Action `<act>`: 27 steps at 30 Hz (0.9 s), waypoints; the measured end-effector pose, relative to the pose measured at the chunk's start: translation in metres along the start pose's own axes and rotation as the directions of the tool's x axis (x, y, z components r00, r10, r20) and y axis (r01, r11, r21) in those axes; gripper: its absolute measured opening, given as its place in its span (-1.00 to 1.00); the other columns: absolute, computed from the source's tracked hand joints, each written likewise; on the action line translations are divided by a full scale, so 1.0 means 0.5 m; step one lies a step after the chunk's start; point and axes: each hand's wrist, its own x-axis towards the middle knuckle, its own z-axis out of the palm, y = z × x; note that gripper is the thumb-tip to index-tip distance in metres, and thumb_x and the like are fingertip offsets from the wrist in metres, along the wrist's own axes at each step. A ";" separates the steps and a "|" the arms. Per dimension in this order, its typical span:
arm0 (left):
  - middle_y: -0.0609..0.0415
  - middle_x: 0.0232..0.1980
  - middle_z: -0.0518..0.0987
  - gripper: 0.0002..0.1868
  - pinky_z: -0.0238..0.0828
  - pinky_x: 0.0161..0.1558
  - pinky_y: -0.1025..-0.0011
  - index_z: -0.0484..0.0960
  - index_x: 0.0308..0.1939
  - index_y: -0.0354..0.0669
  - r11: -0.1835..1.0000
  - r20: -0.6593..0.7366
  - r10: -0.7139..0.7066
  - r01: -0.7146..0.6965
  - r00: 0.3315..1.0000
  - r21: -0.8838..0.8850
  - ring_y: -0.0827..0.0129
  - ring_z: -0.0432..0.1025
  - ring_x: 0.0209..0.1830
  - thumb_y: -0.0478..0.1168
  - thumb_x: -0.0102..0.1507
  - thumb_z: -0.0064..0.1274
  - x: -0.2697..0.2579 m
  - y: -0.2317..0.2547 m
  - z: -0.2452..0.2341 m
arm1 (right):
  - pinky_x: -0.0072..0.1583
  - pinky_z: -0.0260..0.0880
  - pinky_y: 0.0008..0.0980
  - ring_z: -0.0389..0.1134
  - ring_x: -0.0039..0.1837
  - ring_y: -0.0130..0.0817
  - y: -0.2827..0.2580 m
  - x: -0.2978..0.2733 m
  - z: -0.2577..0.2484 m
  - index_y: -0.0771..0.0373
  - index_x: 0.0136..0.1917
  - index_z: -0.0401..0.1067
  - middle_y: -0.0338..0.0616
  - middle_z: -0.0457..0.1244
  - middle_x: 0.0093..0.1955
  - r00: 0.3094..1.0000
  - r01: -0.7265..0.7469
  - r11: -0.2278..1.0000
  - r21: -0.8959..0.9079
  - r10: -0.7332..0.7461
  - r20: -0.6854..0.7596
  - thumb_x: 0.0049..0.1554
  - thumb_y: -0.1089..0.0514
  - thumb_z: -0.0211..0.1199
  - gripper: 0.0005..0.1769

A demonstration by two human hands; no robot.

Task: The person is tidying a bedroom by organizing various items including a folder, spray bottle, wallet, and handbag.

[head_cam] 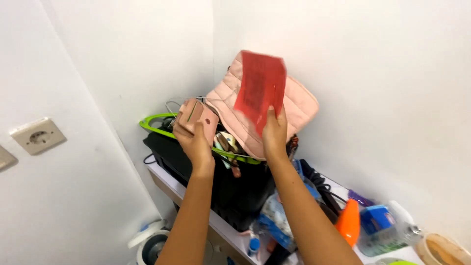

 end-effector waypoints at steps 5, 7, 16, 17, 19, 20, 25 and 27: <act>-0.06 0.43 0.40 -0.48 0.35 0.37 0.19 0.28 0.37 -0.27 0.951 0.291 0.156 -0.223 0.944 0.213 0.09 0.33 0.42 -0.45 0.31 -0.09 0.060 0.058 0.028 | 0.58 0.09 -0.07 0.15 0.57 0.00 -0.040 0.000 0.076 0.22 0.52 0.24 0.00 0.19 0.52 0.818 0.569 0.733 -0.373 -0.462 0.342 0.31 0.26 -0.09 -0.48; -0.07 0.41 0.42 -0.46 0.33 0.37 0.15 0.32 0.39 -0.23 0.898 0.389 0.161 -0.298 0.907 0.323 0.00 0.33 0.40 -0.44 0.30 -0.06 0.093 0.017 0.008 | 0.68 -0.03 0.06 0.03 0.68 0.08 -0.020 0.013 0.094 0.10 0.56 0.25 -0.06 0.12 0.62 0.639 0.761 0.349 -0.546 -0.548 0.540 0.18 0.36 -0.08 -0.31; 0.13 0.48 0.39 -0.40 -0.03 0.49 -0.18 0.39 0.40 0.15 0.250 0.810 0.042 -0.791 0.586 0.559 -0.16 0.12 0.55 -0.23 0.26 0.09 0.156 -0.215 -0.096 | 0.49 -0.26 0.45 -0.16 0.66 0.01 0.116 0.069 0.052 -0.26 0.55 0.15 -0.25 -0.06 0.64 0.767 0.611 -0.273 -0.743 -0.026 0.641 0.11 0.08 0.13 -0.26; 0.12 0.54 0.25 -0.26 -0.14 0.45 -0.29 0.31 0.46 0.17 0.289 0.776 -0.136 -0.725 0.616 0.626 -0.17 -0.02 0.58 -0.21 0.19 0.14 0.164 -0.176 -0.078 | 0.47 -0.26 0.49 -0.17 0.67 0.00 0.109 0.073 0.056 -0.26 0.57 0.13 -0.27 -0.07 0.66 0.764 0.625 -0.290 -0.725 0.036 0.644 0.09 0.04 0.16 -0.22; 0.12 0.59 0.11 -0.12 -0.26 0.41 -0.41 0.24 0.52 0.20 0.313 0.724 -0.319 -0.653 0.612 0.690 -0.18 -0.16 0.61 -0.18 0.12 0.20 0.178 -0.139 -0.068 | 0.46 -0.25 0.53 -0.19 0.68 -0.02 0.083 0.074 0.070 -0.26 0.59 0.12 -0.30 -0.07 0.67 0.765 0.633 -0.305 -0.712 0.106 0.635 0.07 -0.01 0.19 -0.18; 0.09 0.62 -0.01 -0.01 -0.34 0.39 -0.46 0.16 0.54 0.19 0.374 0.681 -0.427 -0.569 0.596 0.732 -0.18 -0.25 0.63 -0.13 0.04 0.25 0.191 -0.142 -0.068 | 0.42 -0.29 0.61 -0.24 0.68 0.01 0.062 0.080 0.083 -0.32 0.57 0.11 -0.34 -0.10 0.67 0.771 0.636 -0.282 -0.718 0.194 0.607 0.06 -0.08 0.20 -0.19; -0.04 0.65 -0.12 0.12 -0.38 0.40 -0.52 0.06 0.55 0.11 0.530 0.645 -0.463 -0.394 0.608 0.751 -0.21 -0.31 0.66 -0.03 -0.03 0.32 0.225 -0.184 -0.108 | 0.33 -0.43 0.77 -0.40 0.67 0.11 0.003 0.091 0.114 -0.34 0.53 0.10 -0.31 -0.22 0.68 0.732 0.645 -0.164 -0.746 0.412 0.542 0.05 -0.39 0.19 -0.18; -0.12 0.65 -0.13 0.08 -0.34 0.40 -0.50 0.11 0.54 0.12 0.555 0.641 -0.387 -0.387 0.663 0.736 -0.27 -0.30 0.64 0.01 0.00 0.32 0.223 -0.184 -0.130 | 0.36 -0.48 0.73 -0.43 0.67 0.07 -0.002 0.086 0.123 -0.39 0.57 0.14 -0.33 -0.23 0.68 0.721 0.630 -0.126 -0.766 0.463 0.516 0.01 -0.55 0.15 -0.09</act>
